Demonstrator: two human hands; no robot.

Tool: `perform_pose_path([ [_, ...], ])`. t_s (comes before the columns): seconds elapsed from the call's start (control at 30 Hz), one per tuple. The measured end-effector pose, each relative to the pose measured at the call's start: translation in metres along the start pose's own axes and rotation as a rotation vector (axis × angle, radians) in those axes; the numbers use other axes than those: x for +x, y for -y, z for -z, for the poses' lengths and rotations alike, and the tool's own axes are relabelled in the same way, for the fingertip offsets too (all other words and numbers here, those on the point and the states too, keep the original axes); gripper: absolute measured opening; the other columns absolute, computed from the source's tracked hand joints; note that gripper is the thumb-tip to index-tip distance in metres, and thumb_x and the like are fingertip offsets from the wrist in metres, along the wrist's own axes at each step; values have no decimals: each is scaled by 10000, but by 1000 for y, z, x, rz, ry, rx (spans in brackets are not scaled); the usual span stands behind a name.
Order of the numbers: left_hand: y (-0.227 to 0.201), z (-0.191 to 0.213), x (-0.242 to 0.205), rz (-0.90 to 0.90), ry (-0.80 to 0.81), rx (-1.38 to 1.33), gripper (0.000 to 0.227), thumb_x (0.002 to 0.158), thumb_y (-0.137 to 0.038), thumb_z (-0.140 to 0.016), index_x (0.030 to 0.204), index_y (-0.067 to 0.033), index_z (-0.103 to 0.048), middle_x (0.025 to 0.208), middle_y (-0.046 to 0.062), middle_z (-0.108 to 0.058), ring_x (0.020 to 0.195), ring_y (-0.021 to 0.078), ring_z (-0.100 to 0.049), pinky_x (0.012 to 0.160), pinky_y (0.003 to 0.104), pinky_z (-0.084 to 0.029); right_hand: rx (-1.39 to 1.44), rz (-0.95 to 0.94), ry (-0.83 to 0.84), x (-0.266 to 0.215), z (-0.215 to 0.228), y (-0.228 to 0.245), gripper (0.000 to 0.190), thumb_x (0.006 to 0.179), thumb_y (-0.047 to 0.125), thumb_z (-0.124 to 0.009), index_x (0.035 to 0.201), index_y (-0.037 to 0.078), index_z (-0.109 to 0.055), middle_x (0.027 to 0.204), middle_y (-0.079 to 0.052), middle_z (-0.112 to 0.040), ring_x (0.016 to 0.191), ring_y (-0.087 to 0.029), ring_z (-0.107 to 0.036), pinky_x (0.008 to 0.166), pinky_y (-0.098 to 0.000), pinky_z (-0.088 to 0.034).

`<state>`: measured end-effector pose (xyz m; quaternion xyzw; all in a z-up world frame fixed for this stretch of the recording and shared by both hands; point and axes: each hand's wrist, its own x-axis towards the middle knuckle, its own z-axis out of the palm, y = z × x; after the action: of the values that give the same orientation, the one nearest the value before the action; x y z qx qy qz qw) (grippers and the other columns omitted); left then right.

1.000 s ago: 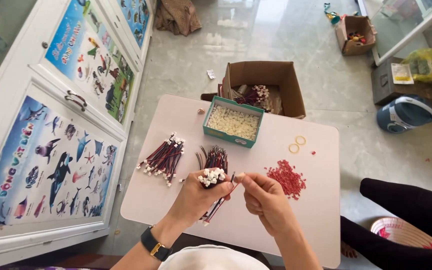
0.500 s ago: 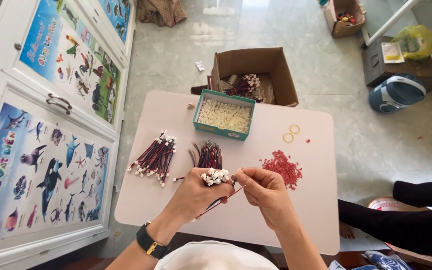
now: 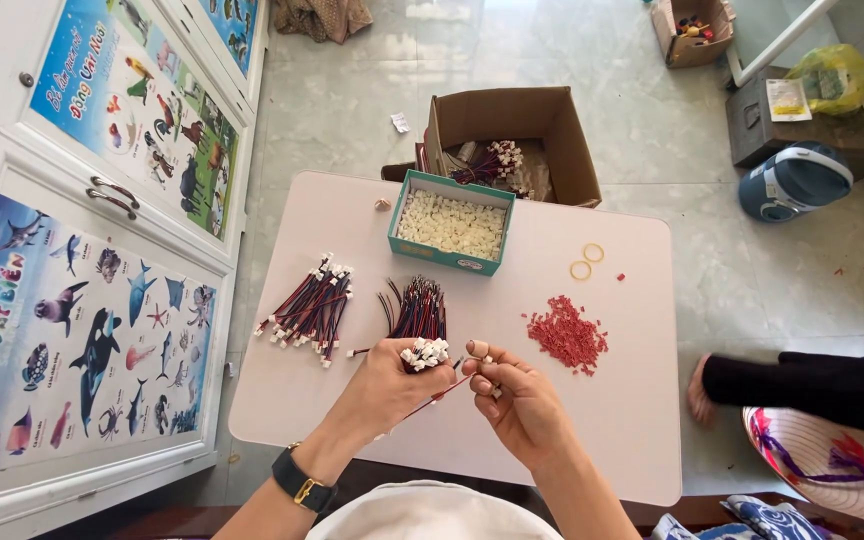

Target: The person assembles small white plastic connectors onto bundles of wires.

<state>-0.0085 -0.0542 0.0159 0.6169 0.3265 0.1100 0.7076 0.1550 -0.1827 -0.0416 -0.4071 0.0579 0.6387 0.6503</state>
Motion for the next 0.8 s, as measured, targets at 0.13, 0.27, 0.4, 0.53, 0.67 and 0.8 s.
perform_pose_path([
  [0.13, -1, -2, 2, 119, -3, -22, 157, 859, -144, -696, 757, -25, -697, 633, -15, -626, 581, 53, -534, 512, 254, -429, -38, 11, -7, -8, -11, 5, 294, 977, 44, -530, 1248, -53, -591, 893, -81, -679, 672, -82, -558, 508, -208, -447],
  [0.27, 5, -1, 4, 131, 34, -64, 159, 856, -139, -690, 752, -20, -697, 640, -4, -632, 590, 62, -541, 522, 255, -430, -80, 2, -12, -13, -19, 7, 318, 958, 77, -559, 1227, -69, -646, 846, -63, -675, 657, -87, -552, 510, -218, -443],
  [0.4, 10, 1, 3, 116, 62, -73, 183, 865, -149, -684, 745, -11, -692, 639, -6, -616, 591, 59, -526, 522, 251, -415, -136, 6, 12, -6, -4, -1, 292, 959, 89, -639, 1195, -69, -706, 809, 4, -623, 669, -63, -517, 539, -221, -434],
  [0.53, 8, 1, 1, 104, 86, -106, 175, 865, -148, -677, 755, -15, -704, 641, -10, -622, 592, 56, -537, 528, 245, -426, -147, 11, 52, -9, -1, 0, 282, 961, 80, -672, 1187, -74, -742, 788, 17, -602, 662, -53, -496, 532, -212, -419],
  [0.67, 9, 0, 1, 103, 83, -92, 180, 860, -144, -675, 739, -14, -696, 625, -8, -604, 576, 57, -518, 506, 251, -401, -129, 8, 26, -15, -14, 8, 255, 921, 55, -662, 1137, -62, -727, 843, -45, -694, 672, -67, -535, 529, -201, -423],
  [0.8, 3, 0, 0, 126, 78, -59, 193, 848, -157, -683, 717, -16, -685, 610, -8, -596, 559, 60, -509, 488, 261, -387, -121, 26, 35, -14, -10, 6, 178, 916, 56, -676, 1076, -14, -711, 882, -58, -734, 679, -81, -579, 542, -209, -451],
])
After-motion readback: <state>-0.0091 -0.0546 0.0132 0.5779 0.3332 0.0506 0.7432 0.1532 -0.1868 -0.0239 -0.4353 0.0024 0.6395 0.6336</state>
